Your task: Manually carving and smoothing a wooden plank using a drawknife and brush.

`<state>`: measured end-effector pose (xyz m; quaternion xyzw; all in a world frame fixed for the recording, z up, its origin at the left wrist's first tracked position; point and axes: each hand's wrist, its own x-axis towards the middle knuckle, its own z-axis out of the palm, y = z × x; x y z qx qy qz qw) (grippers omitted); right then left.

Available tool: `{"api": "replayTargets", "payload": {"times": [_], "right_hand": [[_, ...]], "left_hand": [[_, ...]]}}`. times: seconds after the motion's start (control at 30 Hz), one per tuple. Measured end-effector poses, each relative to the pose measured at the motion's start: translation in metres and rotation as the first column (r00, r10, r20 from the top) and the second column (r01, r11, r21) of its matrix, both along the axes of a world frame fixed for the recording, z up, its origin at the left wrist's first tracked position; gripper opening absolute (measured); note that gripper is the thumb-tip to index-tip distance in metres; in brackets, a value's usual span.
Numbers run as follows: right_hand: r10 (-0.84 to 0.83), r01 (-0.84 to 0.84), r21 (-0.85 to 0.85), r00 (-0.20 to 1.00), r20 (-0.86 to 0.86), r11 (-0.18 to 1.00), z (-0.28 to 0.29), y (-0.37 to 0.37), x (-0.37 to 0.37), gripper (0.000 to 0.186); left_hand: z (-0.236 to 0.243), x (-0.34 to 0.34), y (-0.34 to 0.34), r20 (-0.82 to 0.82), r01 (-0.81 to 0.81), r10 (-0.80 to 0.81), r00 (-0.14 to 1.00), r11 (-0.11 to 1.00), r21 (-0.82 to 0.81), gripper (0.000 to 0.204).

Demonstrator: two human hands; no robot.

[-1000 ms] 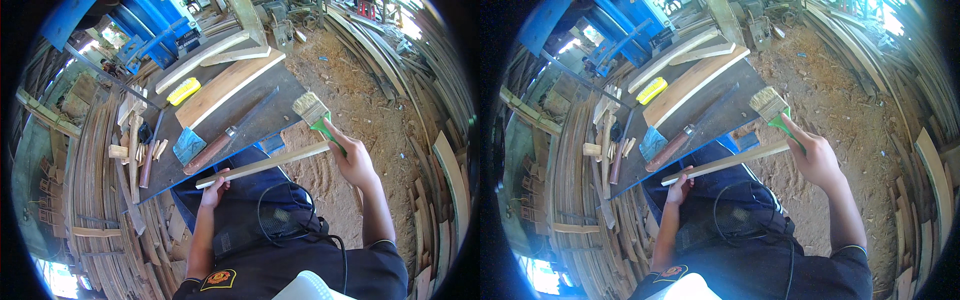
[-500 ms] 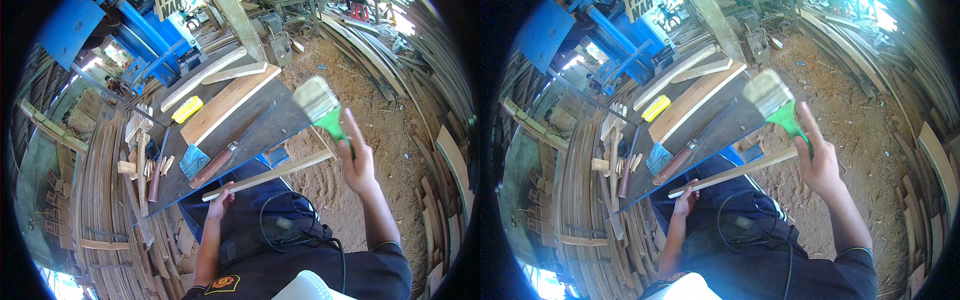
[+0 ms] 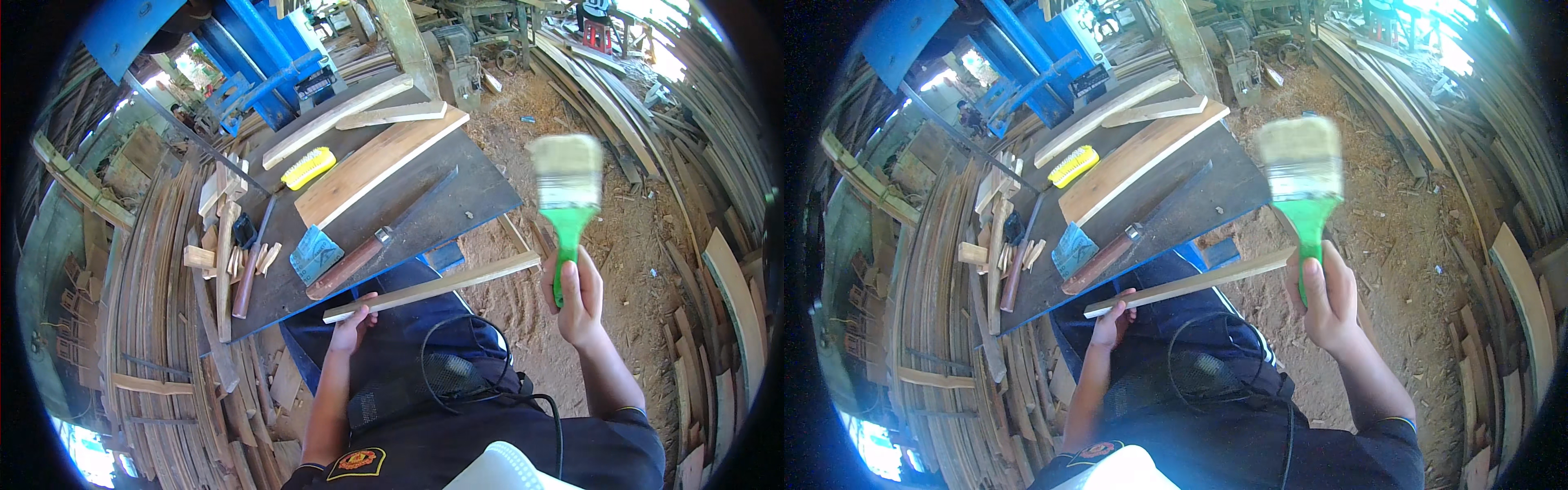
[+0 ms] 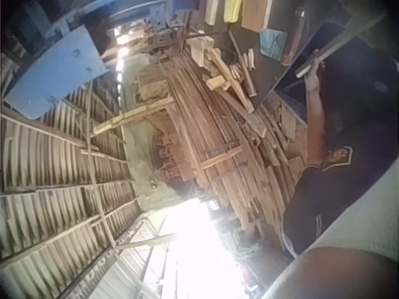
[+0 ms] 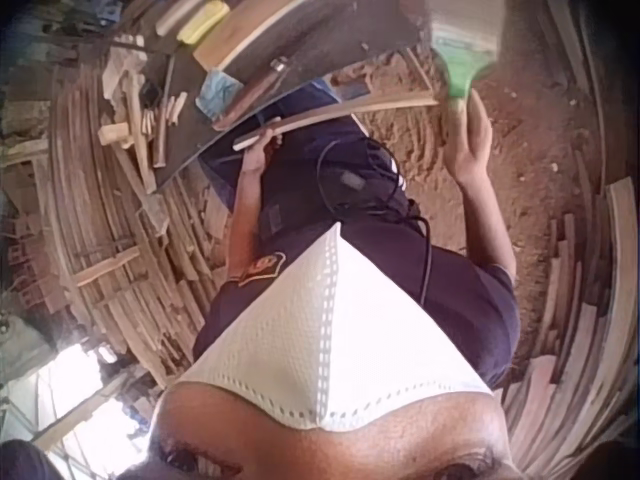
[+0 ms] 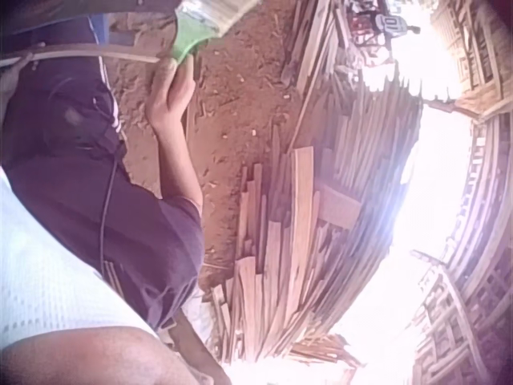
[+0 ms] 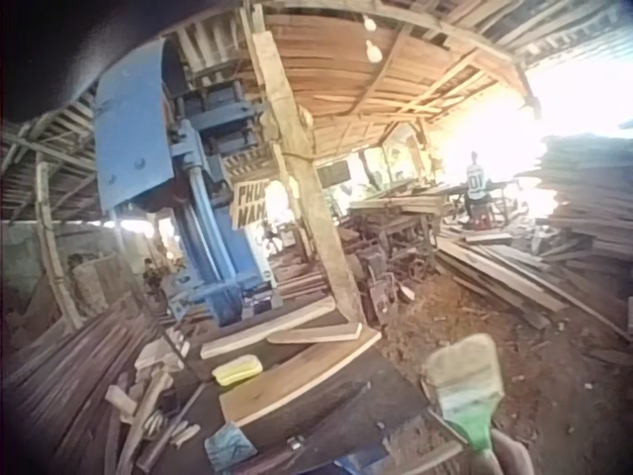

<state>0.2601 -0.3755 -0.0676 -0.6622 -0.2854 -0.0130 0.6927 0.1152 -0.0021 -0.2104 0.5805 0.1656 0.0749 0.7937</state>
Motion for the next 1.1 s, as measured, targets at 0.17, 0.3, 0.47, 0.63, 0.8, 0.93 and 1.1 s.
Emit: {"api": "replayTargets", "payload": {"times": [0.17,0.3,0.47,0.63,0.8,0.93,1.1], "right_hand": [[0.149,-0.23,-0.148,0.894,-0.422,0.962,-0.044,0.012,-0.004,0.041],[0.214,-0.288,-0.112,0.875,-0.434,0.951,-0.047,0.007,-0.02,0.041],[0.093,-0.107,0.111,0.987,0.129,0.988,-0.037,0.006,-0.023,0.044],[0.101,-0.185,-0.09,0.814,-0.572,0.979,-0.081,0.019,-0.031,0.04],[-0.062,0.079,0.11,0.987,-0.149,0.991,-0.044,0.015,-0.039,0.037],[-0.107,0.103,0.072,0.992,0.065,0.992,-0.058,0.01,-0.013,0.041],[0.004,-0.132,-0.256,0.894,-0.448,0.958,-0.082,0.01,-0.016,0.04]], "left_hand": [[-0.001,0.004,-0.002,0.012,0.033,-0.032,0.999,0.999,-0.02,0.042],[0.0,0.004,-0.001,0.0,0.034,-0.034,0.999,0.999,-0.006,0.042],[-0.002,0.001,-0.001,0.013,0.037,-0.037,0.999,0.999,-0.016,0.042],[-0.001,0.003,-0.004,0.011,0.045,-0.045,0.999,0.999,-0.021,0.041],[-0.004,-0.002,0.001,0.021,0.046,-0.046,0.999,0.999,0.002,0.041],[0.002,0.001,-0.003,0.013,0.043,-0.043,0.999,0.999,-0.016,0.042],[0.002,0.007,-0.004,-0.04,0.037,-0.037,0.999,0.999,0.005,0.04]]}}
